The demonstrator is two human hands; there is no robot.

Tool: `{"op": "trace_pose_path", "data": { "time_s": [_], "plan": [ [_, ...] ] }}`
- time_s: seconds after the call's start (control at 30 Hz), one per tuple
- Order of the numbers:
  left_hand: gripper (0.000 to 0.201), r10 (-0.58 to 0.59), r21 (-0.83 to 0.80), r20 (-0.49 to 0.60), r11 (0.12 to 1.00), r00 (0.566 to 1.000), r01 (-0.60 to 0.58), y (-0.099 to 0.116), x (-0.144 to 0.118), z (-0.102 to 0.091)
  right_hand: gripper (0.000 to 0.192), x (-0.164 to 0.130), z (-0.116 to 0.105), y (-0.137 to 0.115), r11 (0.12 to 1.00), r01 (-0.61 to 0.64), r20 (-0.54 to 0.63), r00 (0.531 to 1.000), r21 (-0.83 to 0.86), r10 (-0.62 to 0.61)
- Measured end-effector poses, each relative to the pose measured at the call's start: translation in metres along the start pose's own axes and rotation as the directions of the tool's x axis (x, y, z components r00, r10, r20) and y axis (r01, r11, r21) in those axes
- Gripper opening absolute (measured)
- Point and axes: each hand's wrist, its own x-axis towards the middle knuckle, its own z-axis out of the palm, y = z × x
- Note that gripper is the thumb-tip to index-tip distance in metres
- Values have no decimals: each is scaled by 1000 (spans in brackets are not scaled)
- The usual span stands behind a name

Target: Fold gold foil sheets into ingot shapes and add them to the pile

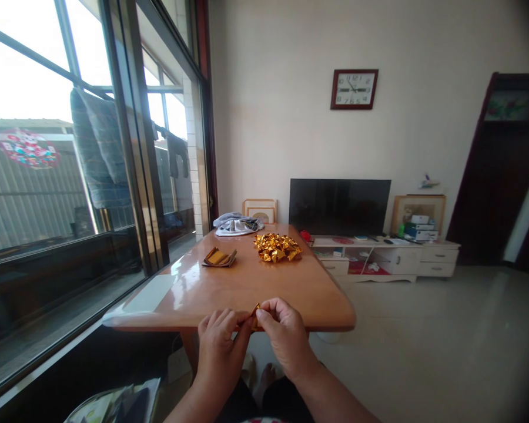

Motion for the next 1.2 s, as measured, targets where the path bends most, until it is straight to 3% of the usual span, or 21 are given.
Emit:
{"op": "trace_pose_path", "data": {
  "time_s": [0.2,0.37,0.67,0.8,0.87,0.97,1.03,1.1,1.2],
  "plan": [
    [13,-10,-23,20,1000,1000,10,2,1,2,24,0,1,-4,982,-94,-36,994,166,101],
    [17,-25,-110,46,993,999,30,3,3,1,23,-1,-1,-9,965,-116,17,993,234,115],
    [18,-55,-131,84,989,995,65,6,2,0,25,-1,-3,0,976,-111,7,994,188,112],
    [18,-106,-273,125,952,986,137,12,6,-4,23,-1,-5,-3,964,-140,2,990,225,143],
    [22,-188,-451,192,855,963,256,14,6,-4,23,1,-7,-4,967,-137,2,990,216,140],
    [28,-280,-688,407,533,870,493,14,5,-3,23,3,-12,-6,976,-114,-30,992,186,122],
    [30,-280,-730,525,336,803,595,14,4,-2,22,3,-15,-8,981,-103,-40,993,165,111],
    [30,-274,-732,582,232,765,640,12,4,-2,22,3,-16,-12,982,-111,-14,993,152,114],
    [30,-267,-727,609,190,747,660,11,4,-2,21,1,-17,-19,981,-140,51,990,132,134]
  ]
}}
